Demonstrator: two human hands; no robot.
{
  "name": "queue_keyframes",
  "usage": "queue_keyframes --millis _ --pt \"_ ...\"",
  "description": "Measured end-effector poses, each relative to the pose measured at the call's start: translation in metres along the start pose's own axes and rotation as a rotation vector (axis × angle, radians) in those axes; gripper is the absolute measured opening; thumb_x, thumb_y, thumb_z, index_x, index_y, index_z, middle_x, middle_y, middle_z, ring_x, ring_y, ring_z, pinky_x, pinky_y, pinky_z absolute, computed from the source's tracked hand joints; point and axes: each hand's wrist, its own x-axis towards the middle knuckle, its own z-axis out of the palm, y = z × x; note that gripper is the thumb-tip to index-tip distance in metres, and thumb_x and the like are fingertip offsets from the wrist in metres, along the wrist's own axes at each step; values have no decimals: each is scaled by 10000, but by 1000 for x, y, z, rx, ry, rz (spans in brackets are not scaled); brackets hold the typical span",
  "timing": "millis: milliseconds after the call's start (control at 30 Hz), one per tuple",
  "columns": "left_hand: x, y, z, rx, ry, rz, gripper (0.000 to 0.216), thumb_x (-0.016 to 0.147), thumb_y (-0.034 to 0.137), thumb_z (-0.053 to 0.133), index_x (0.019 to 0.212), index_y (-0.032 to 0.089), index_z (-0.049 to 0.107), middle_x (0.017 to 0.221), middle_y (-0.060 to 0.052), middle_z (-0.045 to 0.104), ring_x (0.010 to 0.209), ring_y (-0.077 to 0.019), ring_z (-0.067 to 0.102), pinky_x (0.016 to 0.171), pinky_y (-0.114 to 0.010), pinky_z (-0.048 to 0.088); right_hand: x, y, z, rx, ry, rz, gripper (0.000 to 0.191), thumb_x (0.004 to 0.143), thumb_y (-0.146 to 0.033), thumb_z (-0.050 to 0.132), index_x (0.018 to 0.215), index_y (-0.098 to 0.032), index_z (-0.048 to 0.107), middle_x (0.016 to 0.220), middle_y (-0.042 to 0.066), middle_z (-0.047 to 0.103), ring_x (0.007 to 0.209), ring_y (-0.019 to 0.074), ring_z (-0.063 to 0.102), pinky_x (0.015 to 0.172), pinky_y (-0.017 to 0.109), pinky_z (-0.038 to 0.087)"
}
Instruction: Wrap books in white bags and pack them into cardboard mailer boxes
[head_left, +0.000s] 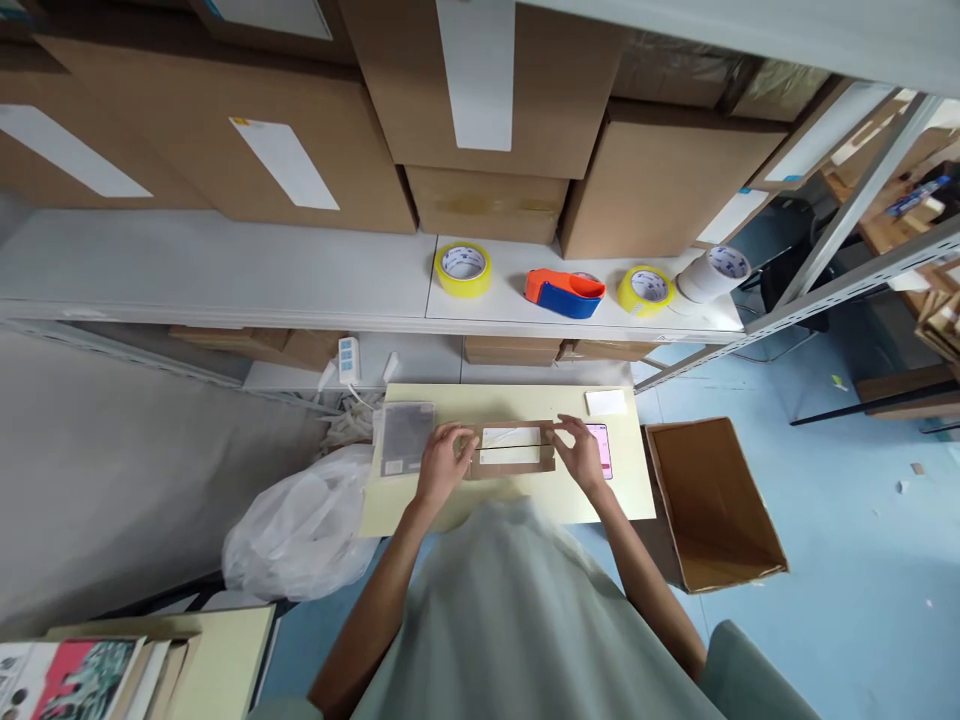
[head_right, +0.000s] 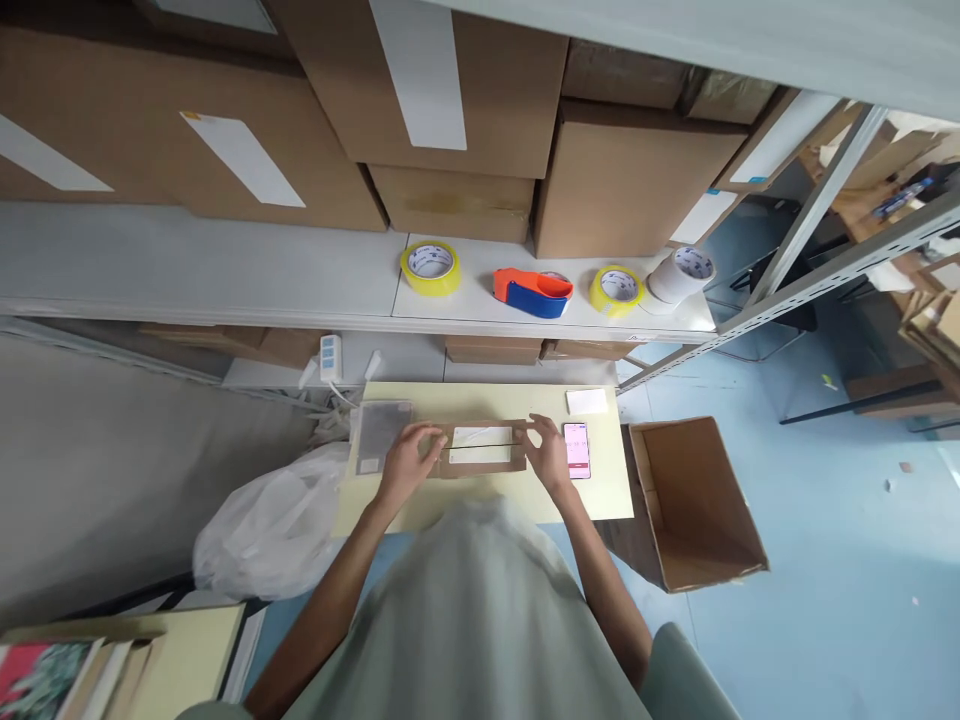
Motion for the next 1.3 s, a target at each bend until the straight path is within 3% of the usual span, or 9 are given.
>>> queue_keyframes --millis 200,267,400,567,767,900,1133,1300 --pt "58 79 -29 -85 99 202 382 1102 514 509 1083 242 775 1318 -119 742 1266 -299 692 1188 -460 500 108 -90 -48 -207 155 -398 420 1085 -508 573 1416 -273 683 1529 149 637 1438 369 589 1270 569 451" --pt "76 106 -37 -90 138 270 444 1132 514 451 1085 228 787 1307 -111 751 1248 -271 703 1156 -420 518 149 -114 -55 -329 194 -458 448 1092 -463 564 1480 -246 616 1552 168 608 1455 376 557 1265 584 425" --pt "92 142 -47 -102 203 386 471 1154 500 427 1077 216 795 1271 -98 772 1219 -238 718 1127 -384 538 208 -142 -52 -679 156 -354 528 1050 -374 655 1472 -79 537 1475 278 633 1408 409 570 1208 566 423" --pt "82 146 -48 -113 200 421 446 1159 468 442 1043 218 792 1232 -91 787 1193 -229 732 1092 -375 560 231 -146 -39 -940 69 -170 588 1046 -374 694 1439 15 494 1239 312 750 1217 391 702 1119 476 446" --pt "67 121 -44 -129 154 374 401 1145 440 468 1042 212 782 1196 -97 800 1152 -242 741 1064 -401 572 225 -144 -41 -985 78 -190 522 1076 -342 654 1431 4 491 1207 308 772 1188 379 730 1106 461 447" --pt "57 108 -42 -154 140 358 344 1132 419 499 1071 211 766 1192 -101 810 1157 -250 748 1065 -421 574 204 -140 -43 -952 84 -275 442 1093 -332 631 1388 -30 503 1179 281 778 1150 365 735 1083 465 482" --pt "25 99 -56 -240 241 349 252 1103 367 592 1264 216 712 1289 -103 780 1172 -225 749 1053 -401 612 106 -123 -34 -786 112 -596 402 1143 -526 513 1309 -160 532 1016 179 784 978 353 758 879 468 609" --pt "-1 102 -70 -235 287 413 309 1083 296 637 1381 226 681 1337 -110 757 1215 -234 744 1030 -395 643 38 -119 -25 -726 105 -772 264 1133 -416 564 1269 -190 544 957 130 772 895 325 760 871 489 637"
